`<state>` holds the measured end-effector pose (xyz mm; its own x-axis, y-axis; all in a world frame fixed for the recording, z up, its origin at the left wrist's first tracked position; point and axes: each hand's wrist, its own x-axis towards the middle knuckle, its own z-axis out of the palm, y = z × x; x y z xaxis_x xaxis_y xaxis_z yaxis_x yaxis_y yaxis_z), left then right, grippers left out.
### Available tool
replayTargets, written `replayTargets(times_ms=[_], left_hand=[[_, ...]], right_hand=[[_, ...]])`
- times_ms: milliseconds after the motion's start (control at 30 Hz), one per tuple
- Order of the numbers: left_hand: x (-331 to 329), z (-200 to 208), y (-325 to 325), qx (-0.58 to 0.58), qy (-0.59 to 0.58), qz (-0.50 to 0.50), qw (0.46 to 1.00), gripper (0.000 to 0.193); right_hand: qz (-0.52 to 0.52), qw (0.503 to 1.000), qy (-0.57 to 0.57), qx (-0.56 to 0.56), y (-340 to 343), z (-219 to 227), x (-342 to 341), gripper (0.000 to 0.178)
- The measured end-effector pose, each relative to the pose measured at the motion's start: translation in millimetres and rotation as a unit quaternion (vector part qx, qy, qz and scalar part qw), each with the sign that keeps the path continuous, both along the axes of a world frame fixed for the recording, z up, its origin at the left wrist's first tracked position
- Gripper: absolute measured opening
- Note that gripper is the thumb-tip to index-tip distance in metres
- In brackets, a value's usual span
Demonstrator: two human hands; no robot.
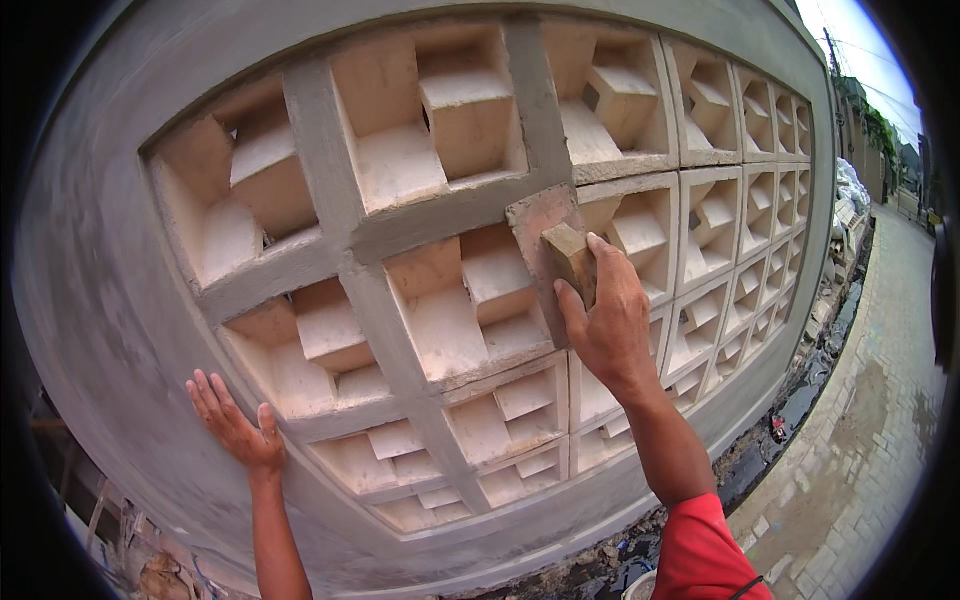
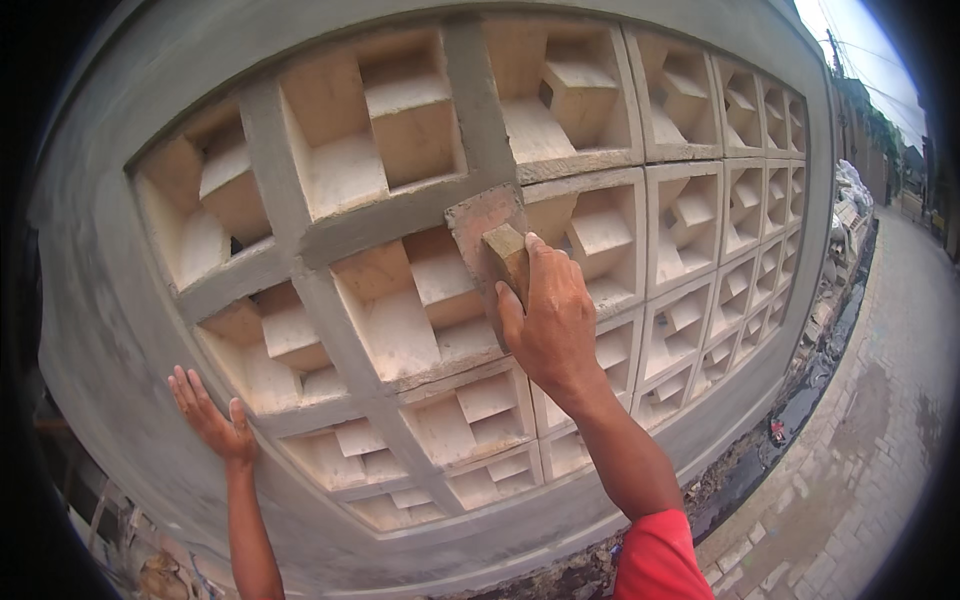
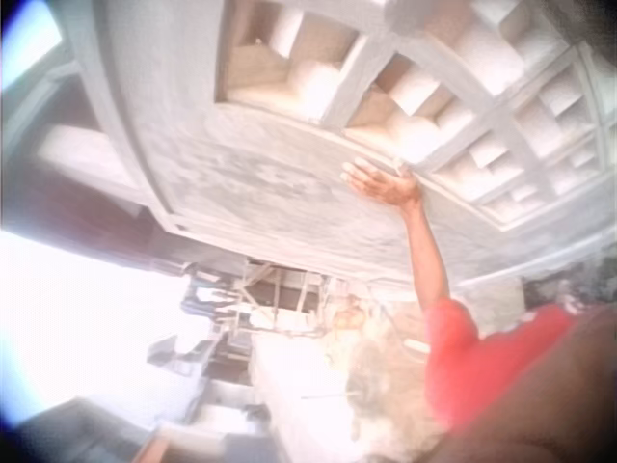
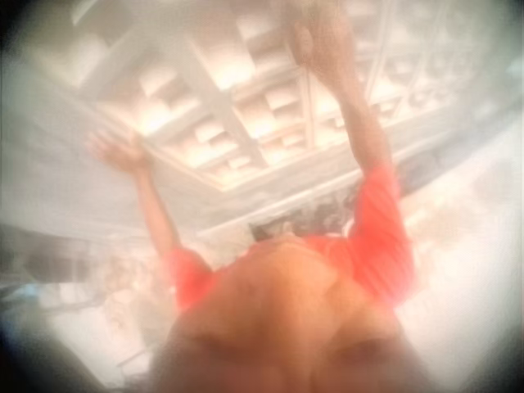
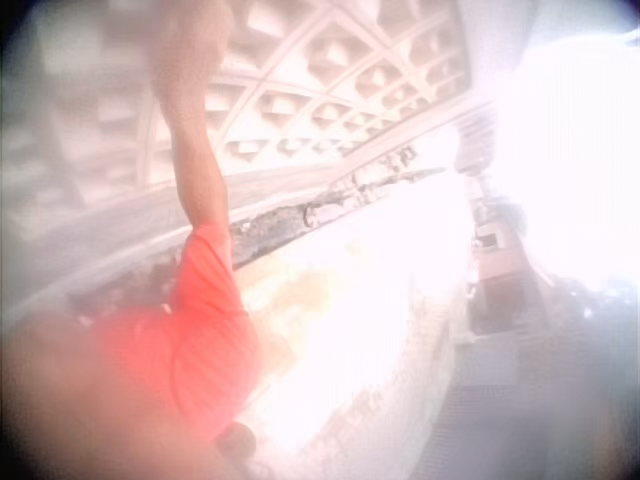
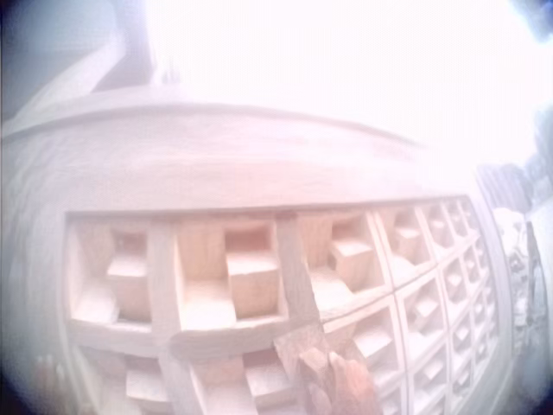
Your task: The person applies plaster to a decorative concrete wall using a trowel, smoothing the surface and filling gaps. They then use a brush to clean excess material from the wall's recessed patterns.
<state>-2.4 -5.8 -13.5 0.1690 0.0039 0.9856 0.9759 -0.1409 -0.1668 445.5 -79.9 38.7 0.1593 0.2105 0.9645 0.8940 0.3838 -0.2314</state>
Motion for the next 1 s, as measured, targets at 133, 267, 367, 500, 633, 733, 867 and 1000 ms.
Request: replayTargets(times_ms=[133, 267, 367, 500, 633, 733, 867, 1000], left_hand=[[-1, 2, 1, 0.011, 0.000, 0.002, 1.000, 0.068], [-2, 2, 1, 0.011, 0.004, -0.006, 1.000, 0.068], [2, 2, 3, 0.011, 0.002, -0.009, 1.000, 0.067], [2, 4, -1, 0.009, 0.000, -0.009, 1.000, 0.067], [0, -1, 0, 0.001, -0.005, -0.003, 1.000, 0.067], [-2, 1, 1, 0.008, -0.001, -0.012, 1.000, 0.068], [-2, 4, -2, 0.011, -0.001, -0.010, 1.000, 0.067], [5, 2, 0, 0.009, -0.010, -0.014, 1.000, 0.067]], right_hand=[[-0.007, 0.999, -0.018, 0.036, -7, 0, 10, 0.059], [-0.009, 0.994, -0.021, 0.107, 5, 78, 8, 0.060], [-0.046, 0.995, -0.044, 0.083, 15, 119, 17, 0.055], [-0.027, 0.999, -0.038, 0.004, 7, 99, 12, 0.050], [-0.005, 0.996, -0.038, -0.081, -5, 32, 9, 0.051], [-0.008, 0.995, -0.055, -0.083, -17, 16, 11, 0.048], [-0.001, 0.995, -0.075, 0.071, -6, 81, 12, 0.046], [-0.028, 0.998, -0.056, 0.004, -1, 117, 16, 0.047]])
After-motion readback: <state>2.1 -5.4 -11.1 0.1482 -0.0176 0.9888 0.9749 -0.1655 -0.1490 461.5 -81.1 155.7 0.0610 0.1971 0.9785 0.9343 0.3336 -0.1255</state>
